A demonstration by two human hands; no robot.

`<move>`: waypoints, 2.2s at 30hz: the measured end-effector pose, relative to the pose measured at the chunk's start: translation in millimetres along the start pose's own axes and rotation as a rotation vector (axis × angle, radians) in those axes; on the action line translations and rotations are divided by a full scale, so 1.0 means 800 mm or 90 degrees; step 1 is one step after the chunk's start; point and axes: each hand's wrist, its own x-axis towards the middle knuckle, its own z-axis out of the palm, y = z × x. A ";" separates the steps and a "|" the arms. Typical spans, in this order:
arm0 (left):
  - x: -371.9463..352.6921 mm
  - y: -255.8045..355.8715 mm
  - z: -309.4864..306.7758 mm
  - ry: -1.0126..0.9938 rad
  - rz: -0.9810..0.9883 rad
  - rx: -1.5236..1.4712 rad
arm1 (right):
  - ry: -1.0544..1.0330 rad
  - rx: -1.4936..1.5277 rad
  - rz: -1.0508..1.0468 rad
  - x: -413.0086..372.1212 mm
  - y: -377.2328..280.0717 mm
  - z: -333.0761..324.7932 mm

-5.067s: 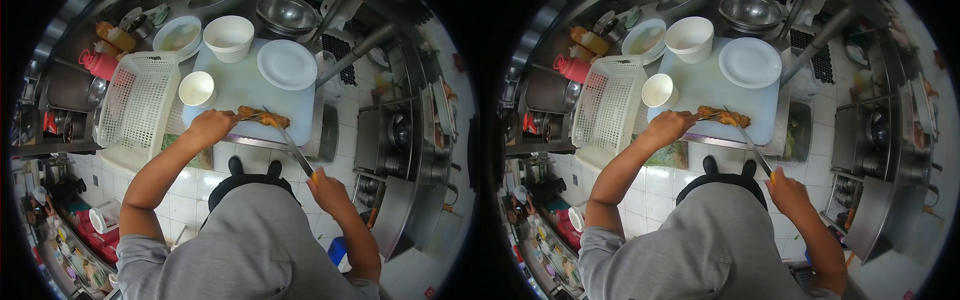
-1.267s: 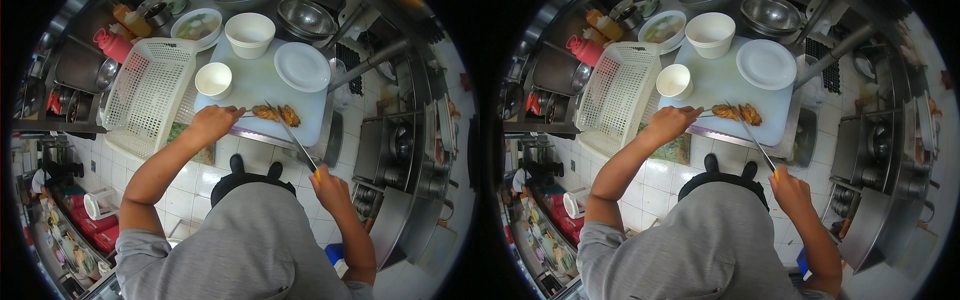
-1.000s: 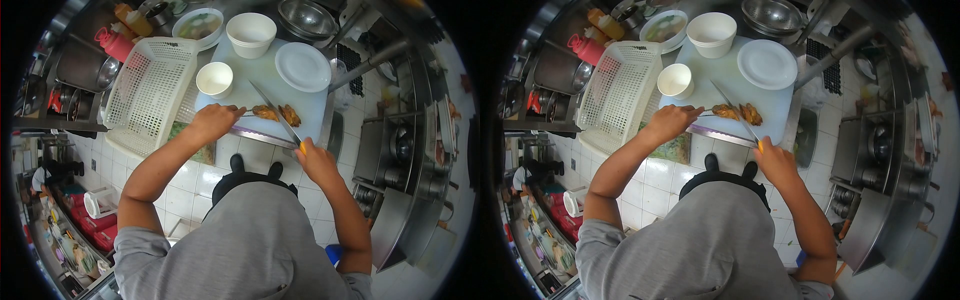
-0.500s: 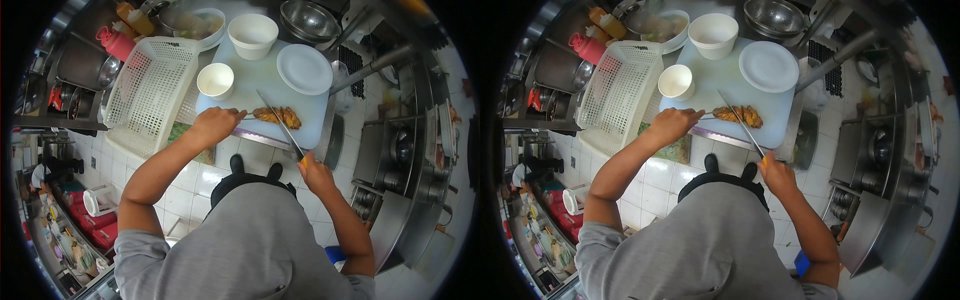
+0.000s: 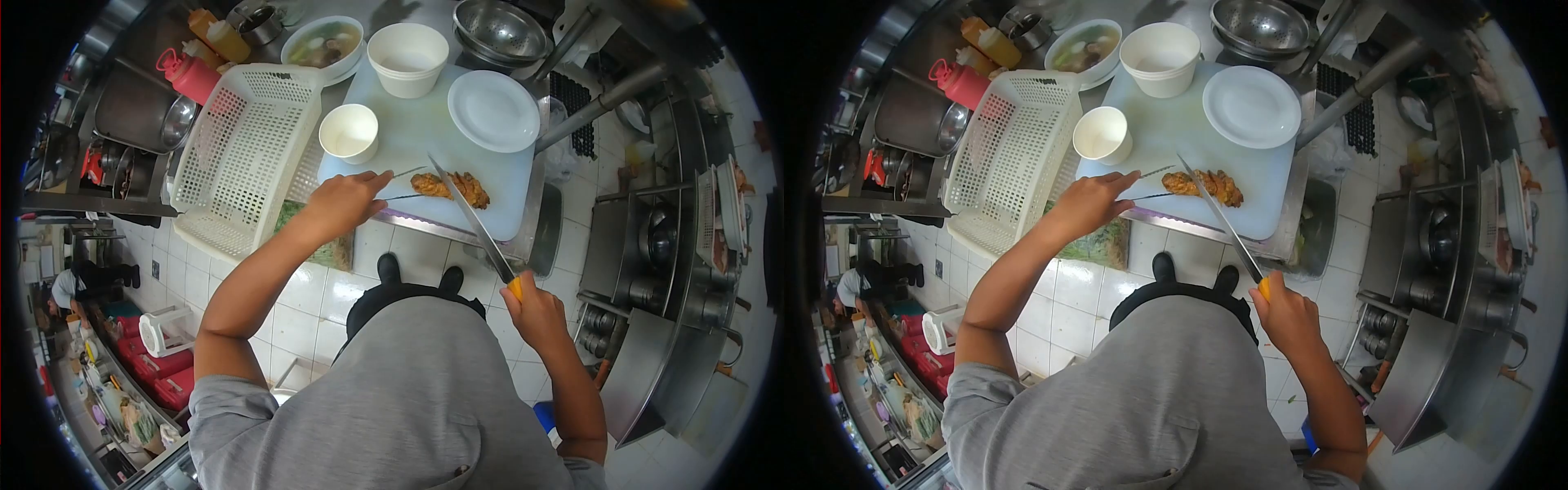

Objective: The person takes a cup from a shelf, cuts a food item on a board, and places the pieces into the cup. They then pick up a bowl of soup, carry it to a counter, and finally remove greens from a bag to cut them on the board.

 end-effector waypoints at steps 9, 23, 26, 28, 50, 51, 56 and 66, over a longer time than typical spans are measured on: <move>-0.003 -0.011 0.003 -0.011 0.014 0.059 | -0.069 -0.037 0.007 -0.016 0.009 -0.012; 0.002 -0.011 0.009 -0.021 0.035 0.106 | -0.092 -0.004 -0.016 0.075 -0.020 0.005; 0.001 -0.011 0.009 -0.027 0.027 0.110 | -0.144 -0.030 0.038 0.024 -0.005 -0.023; 0.002 -0.012 0.009 -0.028 0.026 0.105 | -0.202 -0.042 0.063 0.005 -0.001 -0.040; 0.000 -0.003 0.007 -0.006 0.005 0.061 | -0.035 0.009 -0.003 0.028 -0.010 0.000; 0.000 -0.003 0.006 -0.009 0.004 0.060 | -0.040 0.011 0.006 0.026 -0.011 -0.003; -0.001 -0.005 0.009 -0.011 -0.004 0.061 | -0.049 0.029 0.015 0.020 -0.005 -0.001; -0.005 -0.009 0.005 -0.016 -0.006 0.065 | -0.063 0.016 0.034 0.026 -0.006 0.019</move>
